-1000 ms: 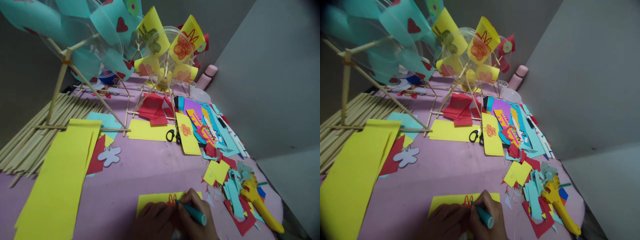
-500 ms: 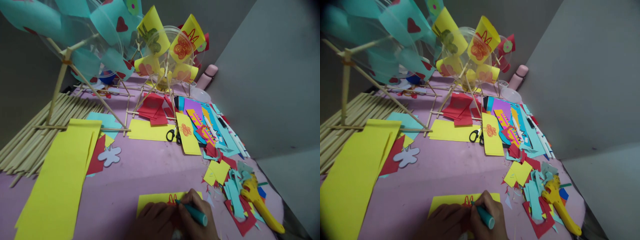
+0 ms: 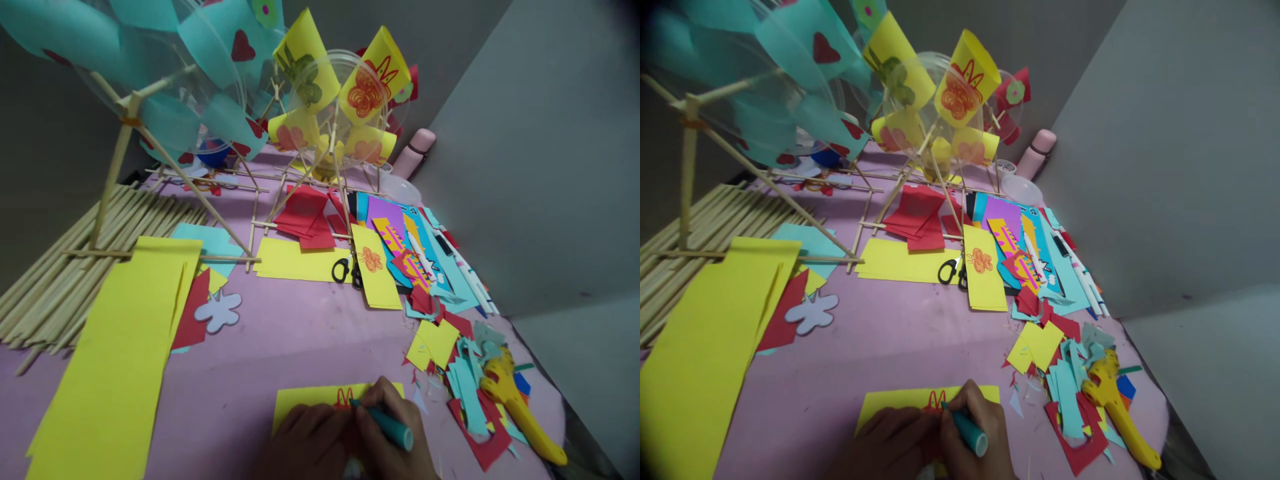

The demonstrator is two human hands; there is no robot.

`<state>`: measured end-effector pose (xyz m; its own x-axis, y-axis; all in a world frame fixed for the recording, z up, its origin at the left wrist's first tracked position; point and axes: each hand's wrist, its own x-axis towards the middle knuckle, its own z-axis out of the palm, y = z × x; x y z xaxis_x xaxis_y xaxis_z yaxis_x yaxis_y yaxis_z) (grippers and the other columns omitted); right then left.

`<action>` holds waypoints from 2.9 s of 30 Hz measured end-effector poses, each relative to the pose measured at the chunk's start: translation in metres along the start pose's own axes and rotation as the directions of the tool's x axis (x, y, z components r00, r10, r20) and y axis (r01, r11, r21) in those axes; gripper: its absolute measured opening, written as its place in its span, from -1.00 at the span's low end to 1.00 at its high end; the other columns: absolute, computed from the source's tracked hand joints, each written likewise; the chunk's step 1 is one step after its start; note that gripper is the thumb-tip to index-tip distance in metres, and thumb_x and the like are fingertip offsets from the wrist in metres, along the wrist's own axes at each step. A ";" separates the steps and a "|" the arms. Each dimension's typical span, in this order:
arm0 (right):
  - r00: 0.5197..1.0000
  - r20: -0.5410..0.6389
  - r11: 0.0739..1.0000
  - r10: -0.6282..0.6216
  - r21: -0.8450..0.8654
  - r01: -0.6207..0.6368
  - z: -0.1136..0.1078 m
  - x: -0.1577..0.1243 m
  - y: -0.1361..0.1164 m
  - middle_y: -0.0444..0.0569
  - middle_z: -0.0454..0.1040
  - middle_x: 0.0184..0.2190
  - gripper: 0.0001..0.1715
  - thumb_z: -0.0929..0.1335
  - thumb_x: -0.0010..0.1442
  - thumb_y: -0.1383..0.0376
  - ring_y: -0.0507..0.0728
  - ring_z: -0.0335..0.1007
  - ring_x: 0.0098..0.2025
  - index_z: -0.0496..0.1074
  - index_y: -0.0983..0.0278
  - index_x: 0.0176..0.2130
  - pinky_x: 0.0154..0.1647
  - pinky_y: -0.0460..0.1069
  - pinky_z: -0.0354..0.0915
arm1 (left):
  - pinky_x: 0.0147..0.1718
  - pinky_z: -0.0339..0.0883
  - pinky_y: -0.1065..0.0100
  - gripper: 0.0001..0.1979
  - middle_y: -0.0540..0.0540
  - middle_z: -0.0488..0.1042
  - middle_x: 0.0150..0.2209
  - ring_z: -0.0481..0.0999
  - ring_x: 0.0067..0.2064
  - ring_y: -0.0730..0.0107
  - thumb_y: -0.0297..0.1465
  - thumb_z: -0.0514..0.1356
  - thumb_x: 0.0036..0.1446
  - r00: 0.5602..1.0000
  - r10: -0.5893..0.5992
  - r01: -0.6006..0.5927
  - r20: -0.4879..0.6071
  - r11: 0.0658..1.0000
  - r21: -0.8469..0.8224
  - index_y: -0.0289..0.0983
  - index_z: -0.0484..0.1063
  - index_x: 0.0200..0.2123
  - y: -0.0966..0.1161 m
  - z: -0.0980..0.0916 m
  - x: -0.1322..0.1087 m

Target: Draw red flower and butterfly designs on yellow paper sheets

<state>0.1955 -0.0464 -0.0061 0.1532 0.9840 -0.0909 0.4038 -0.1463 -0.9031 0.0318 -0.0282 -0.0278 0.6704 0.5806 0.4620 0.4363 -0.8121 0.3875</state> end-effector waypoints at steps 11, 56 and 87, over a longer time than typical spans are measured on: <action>0.999 -0.035 1.000 -0.008 -0.011 0.007 0.002 0.000 0.002 -0.29 0.12 -0.69 -0.78 0.28 0.07 0.23 -0.01 0.00 -0.66 0.15 0.19 -0.52 -0.63 -0.10 -0.04 | -0.22 0.31 0.37 -0.70 0.01 0.52 -0.16 0.44 -0.17 0.38 -0.32 -0.09 0.36 1.000 -0.007 0.007 0.001 1.000 -0.014 -0.23 0.42 -0.23 0.000 0.000 -0.001; 0.998 -0.064 1.000 0.001 0.025 0.001 0.002 -0.001 0.001 -0.28 0.14 -0.71 -0.77 0.31 0.05 0.22 0.00 0.04 -0.67 0.15 0.18 -0.54 -0.65 -0.12 0.00 | -0.21 0.32 0.34 -0.76 0.00 0.52 -0.14 0.45 -0.16 0.36 -0.37 -0.05 0.34 1.000 -0.024 0.025 0.011 0.999 -0.028 -0.23 0.41 -0.19 0.002 -0.001 -0.001; 0.999 -0.020 0.999 0.031 0.020 -0.030 0.001 0.000 -0.001 -0.28 0.14 -0.70 -0.78 0.29 0.07 0.21 0.00 0.03 -0.65 0.16 0.19 -0.53 -0.63 -0.10 -0.02 | -0.23 0.31 0.33 -0.64 0.02 0.53 -0.18 0.46 -0.18 0.36 -0.34 -0.16 0.38 0.998 -0.033 0.033 -0.049 0.999 -0.005 -0.24 0.42 -0.22 0.004 0.002 -0.001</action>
<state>0.1946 -0.0462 -0.0060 0.1839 0.9768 -0.1100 0.3804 -0.1739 -0.9083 0.0339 -0.0318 -0.0287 0.6256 0.6095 0.4870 0.4553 -0.7921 0.4065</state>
